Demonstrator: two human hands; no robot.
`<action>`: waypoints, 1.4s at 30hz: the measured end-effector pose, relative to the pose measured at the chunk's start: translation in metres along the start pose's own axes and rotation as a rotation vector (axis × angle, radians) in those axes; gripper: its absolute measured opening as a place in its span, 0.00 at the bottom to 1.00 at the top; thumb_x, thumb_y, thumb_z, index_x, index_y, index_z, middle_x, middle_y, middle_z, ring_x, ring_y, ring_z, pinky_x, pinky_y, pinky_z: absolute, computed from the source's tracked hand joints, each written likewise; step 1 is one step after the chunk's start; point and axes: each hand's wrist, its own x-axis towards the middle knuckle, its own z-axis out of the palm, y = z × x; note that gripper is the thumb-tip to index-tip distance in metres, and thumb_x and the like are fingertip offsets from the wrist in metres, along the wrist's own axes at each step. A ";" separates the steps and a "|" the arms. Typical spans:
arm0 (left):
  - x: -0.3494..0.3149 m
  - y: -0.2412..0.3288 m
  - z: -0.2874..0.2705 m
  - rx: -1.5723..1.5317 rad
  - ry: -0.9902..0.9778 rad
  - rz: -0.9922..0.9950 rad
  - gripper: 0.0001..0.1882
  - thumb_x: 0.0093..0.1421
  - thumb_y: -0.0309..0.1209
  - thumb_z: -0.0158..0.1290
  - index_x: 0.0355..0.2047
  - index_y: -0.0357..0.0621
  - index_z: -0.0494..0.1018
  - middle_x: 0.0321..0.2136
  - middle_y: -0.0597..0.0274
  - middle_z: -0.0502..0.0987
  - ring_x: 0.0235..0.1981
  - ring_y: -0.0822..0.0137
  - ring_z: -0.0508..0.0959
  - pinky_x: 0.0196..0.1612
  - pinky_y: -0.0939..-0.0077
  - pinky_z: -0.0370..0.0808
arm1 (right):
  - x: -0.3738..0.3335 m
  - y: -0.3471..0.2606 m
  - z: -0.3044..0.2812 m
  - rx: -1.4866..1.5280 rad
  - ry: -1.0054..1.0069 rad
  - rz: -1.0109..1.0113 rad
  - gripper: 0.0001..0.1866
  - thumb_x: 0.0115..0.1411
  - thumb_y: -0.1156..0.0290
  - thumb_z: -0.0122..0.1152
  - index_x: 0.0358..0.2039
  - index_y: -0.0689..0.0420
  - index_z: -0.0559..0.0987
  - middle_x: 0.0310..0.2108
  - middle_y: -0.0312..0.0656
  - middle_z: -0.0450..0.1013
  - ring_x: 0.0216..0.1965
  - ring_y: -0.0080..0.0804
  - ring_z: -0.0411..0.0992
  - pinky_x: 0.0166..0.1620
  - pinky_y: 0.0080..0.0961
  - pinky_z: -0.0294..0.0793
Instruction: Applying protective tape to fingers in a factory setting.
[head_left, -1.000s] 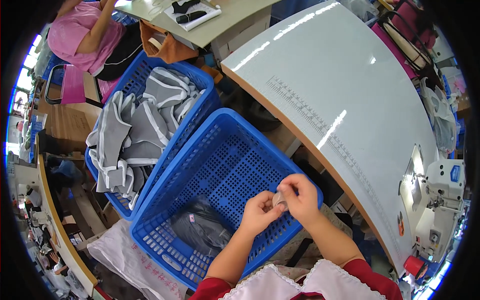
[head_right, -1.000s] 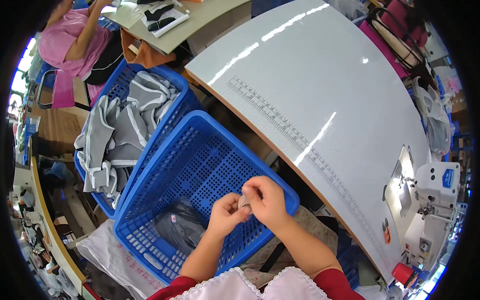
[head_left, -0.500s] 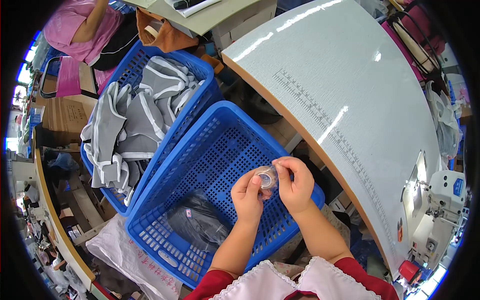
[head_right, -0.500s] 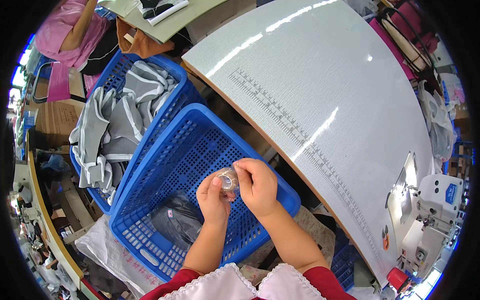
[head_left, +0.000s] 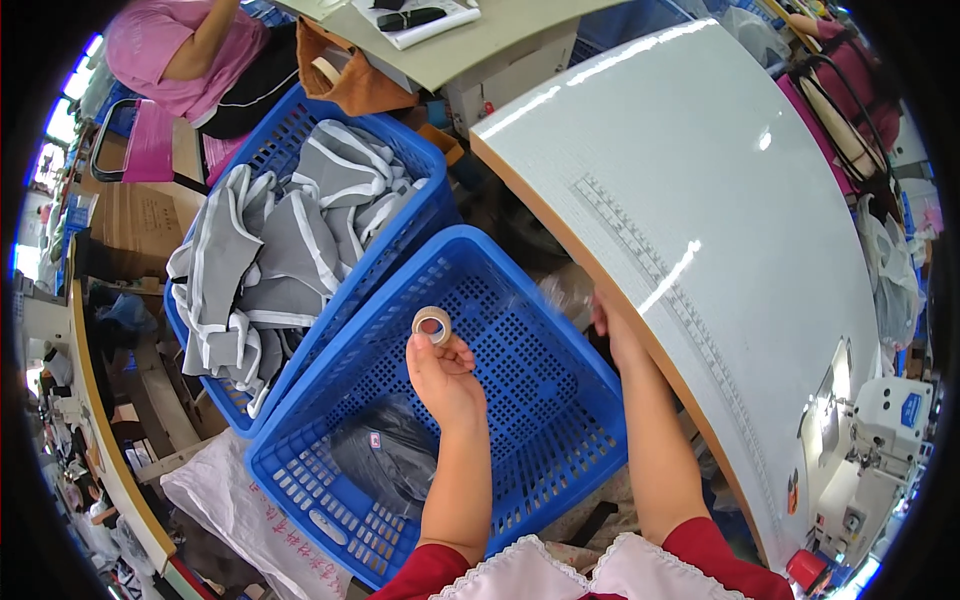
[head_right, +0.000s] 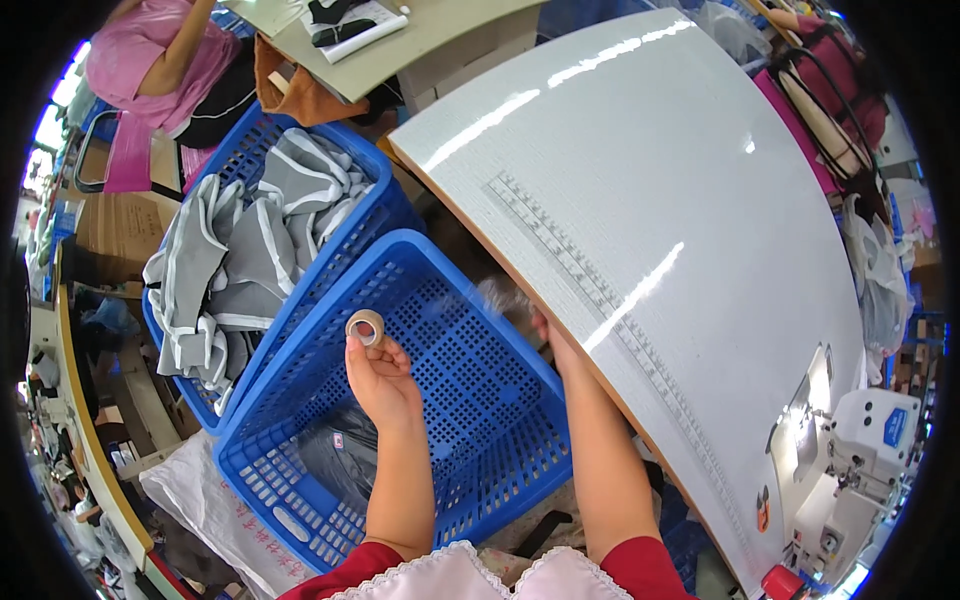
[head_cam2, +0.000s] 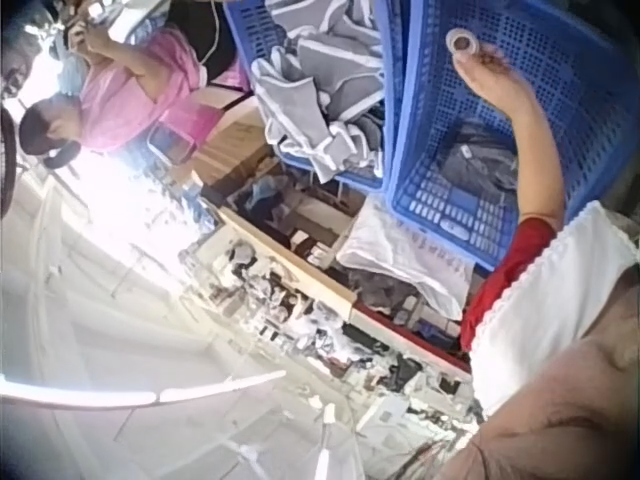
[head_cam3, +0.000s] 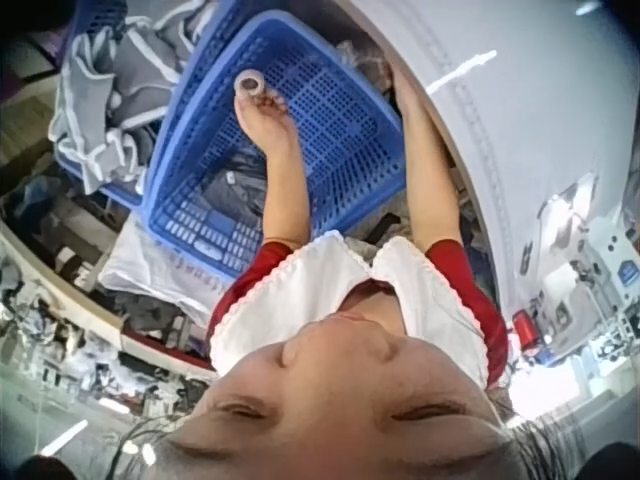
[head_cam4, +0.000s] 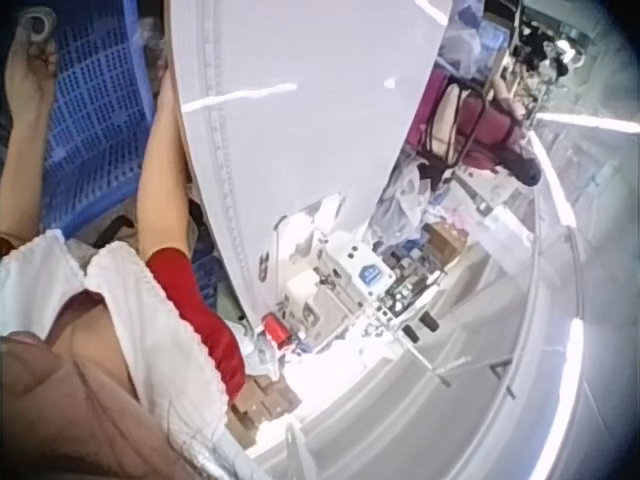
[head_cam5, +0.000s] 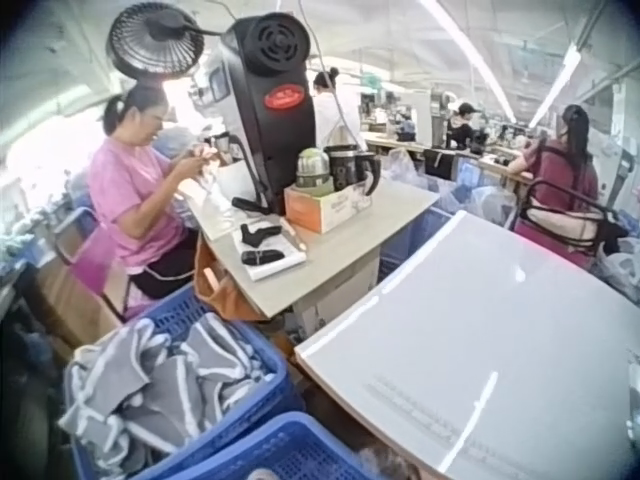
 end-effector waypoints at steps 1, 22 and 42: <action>0.002 0.001 0.000 -0.003 0.002 0.016 0.16 0.66 0.42 0.45 0.37 0.40 0.67 0.20 0.63 0.70 0.18 0.75 0.68 0.20 0.82 0.62 | 0.001 0.001 0.001 -0.019 0.009 -0.037 0.15 0.64 0.62 0.52 0.40 0.63 0.73 0.32 0.39 0.73 0.31 0.24 0.71 0.38 0.20 0.70; -0.045 0.038 0.012 -0.024 -0.456 -0.118 0.21 0.65 0.42 0.47 0.48 0.34 0.67 0.32 0.59 0.75 0.25 0.74 0.71 0.26 0.82 0.66 | -0.065 0.014 0.008 -0.388 0.145 -0.722 0.26 0.62 0.61 0.54 0.56 0.61 0.67 0.57 0.53 0.64 0.59 0.50 0.61 0.60 0.38 0.59; -0.218 0.078 0.029 0.002 -0.960 -0.298 0.25 0.51 0.23 0.48 0.52 0.32 0.64 0.46 0.49 0.72 0.43 0.63 0.75 0.44 0.73 0.73 | -0.264 0.002 -0.090 0.254 0.177 -1.206 0.20 0.44 0.76 0.70 0.40 0.59 0.76 0.39 0.41 0.73 0.41 0.33 0.72 0.45 0.27 0.72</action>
